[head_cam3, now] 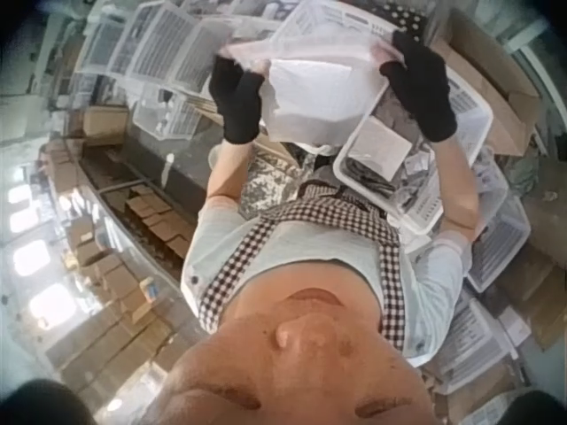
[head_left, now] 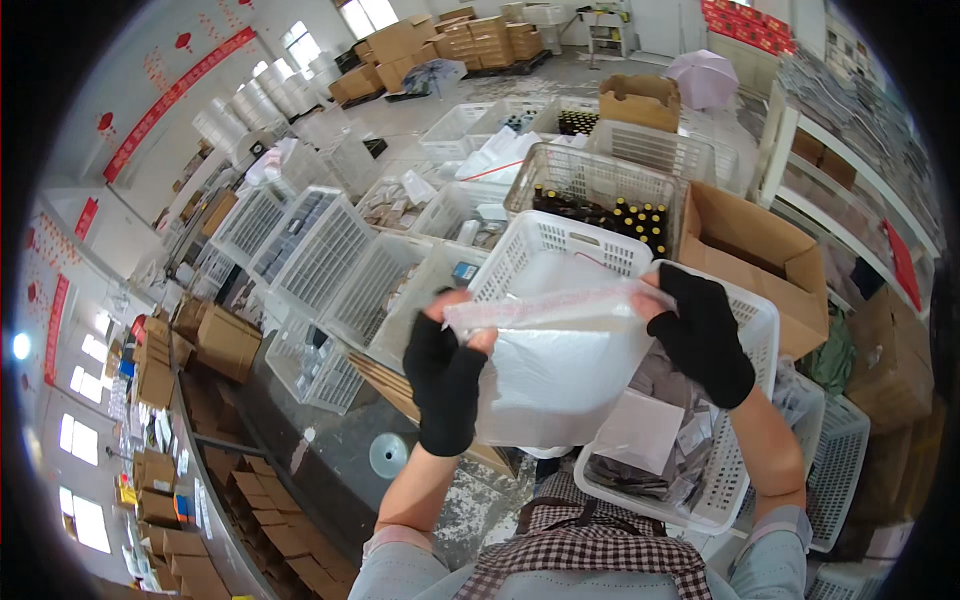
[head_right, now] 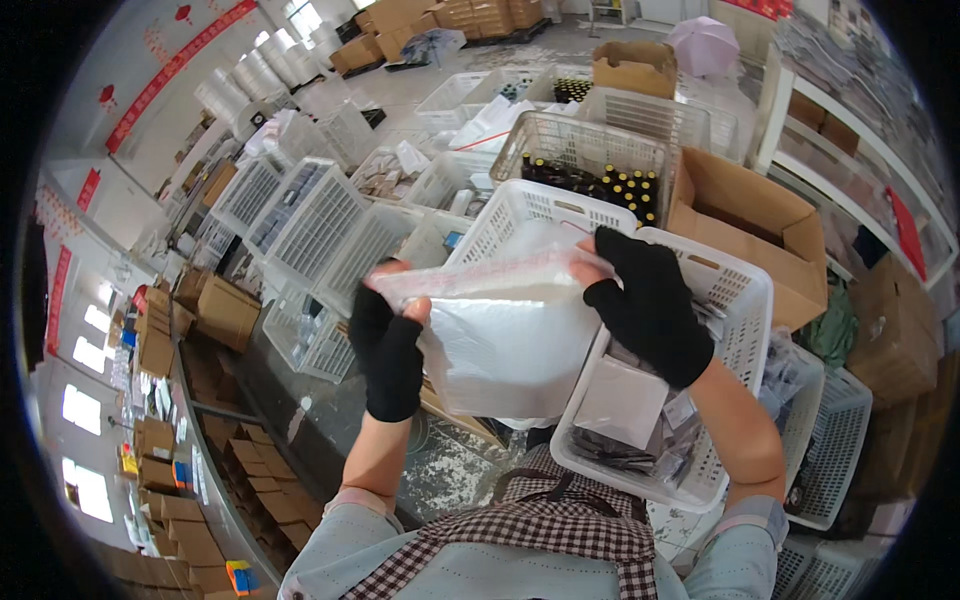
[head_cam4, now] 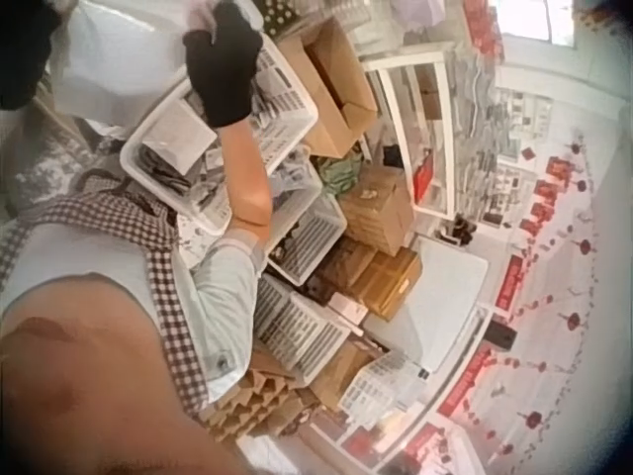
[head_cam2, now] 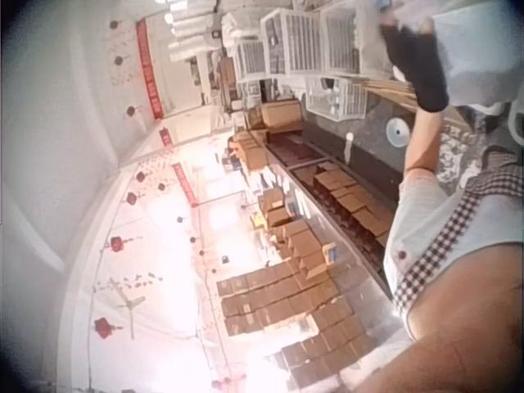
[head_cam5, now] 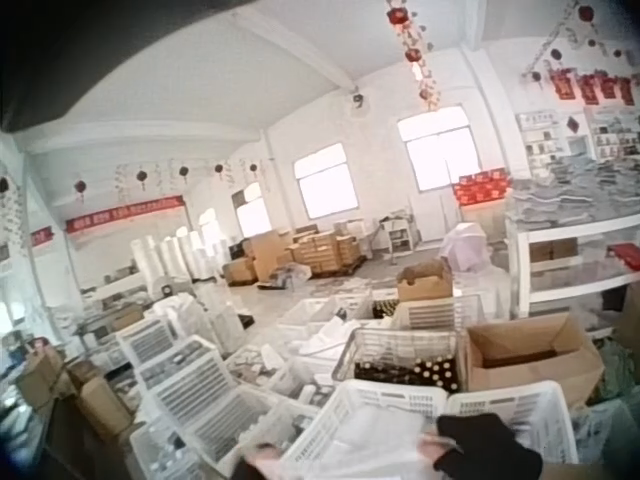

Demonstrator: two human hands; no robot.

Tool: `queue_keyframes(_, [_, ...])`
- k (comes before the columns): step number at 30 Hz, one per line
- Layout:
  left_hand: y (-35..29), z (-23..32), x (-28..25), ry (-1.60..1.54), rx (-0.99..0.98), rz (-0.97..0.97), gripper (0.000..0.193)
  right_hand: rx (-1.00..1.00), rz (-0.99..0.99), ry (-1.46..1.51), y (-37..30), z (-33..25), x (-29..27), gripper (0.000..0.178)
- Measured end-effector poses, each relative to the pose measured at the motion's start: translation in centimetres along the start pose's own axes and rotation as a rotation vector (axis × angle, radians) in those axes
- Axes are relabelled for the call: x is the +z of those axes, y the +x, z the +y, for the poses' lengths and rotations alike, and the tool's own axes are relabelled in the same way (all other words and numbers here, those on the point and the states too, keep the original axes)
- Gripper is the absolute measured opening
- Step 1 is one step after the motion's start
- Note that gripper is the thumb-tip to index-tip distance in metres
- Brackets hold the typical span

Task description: Picking up product packets, matching them to shipping labels, and placing them into cardboard boxes for fulfillment.

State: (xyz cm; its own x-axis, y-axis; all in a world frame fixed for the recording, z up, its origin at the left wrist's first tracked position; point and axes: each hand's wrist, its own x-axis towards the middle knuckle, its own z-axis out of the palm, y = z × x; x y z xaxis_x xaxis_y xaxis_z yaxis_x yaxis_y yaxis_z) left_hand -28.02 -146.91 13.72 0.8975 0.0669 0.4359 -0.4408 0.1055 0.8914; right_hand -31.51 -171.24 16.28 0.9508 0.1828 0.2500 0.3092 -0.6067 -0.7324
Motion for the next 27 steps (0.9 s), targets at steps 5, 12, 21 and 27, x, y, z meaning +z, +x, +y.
queue_keyframes(5, [-1.3,-1.1,-0.7,0.033,-0.166,-0.109,0.012,-0.78,0.324,-0.368,-1.3,-3.6,5.4,0.038])
queue_keyframes(12, [-1.5,-0.9,-2.4,0.388,0.19,-0.254,0.019,-0.596,0.285,-0.182,2.7,-3.6,10.0,0.033])
queue_keyframes(21, [-2.2,-2.5,-5.4,0.58,0.081,-0.262,0.015,-0.469,0.183,0.283,4.7,-1.1,14.5,0.02])
queue_keyframes(27, [-3.3,-2.8,-10.6,0.6,-0.165,0.241,0.011,0.031,0.503,0.54,5.1,3.9,21.6,0.005])
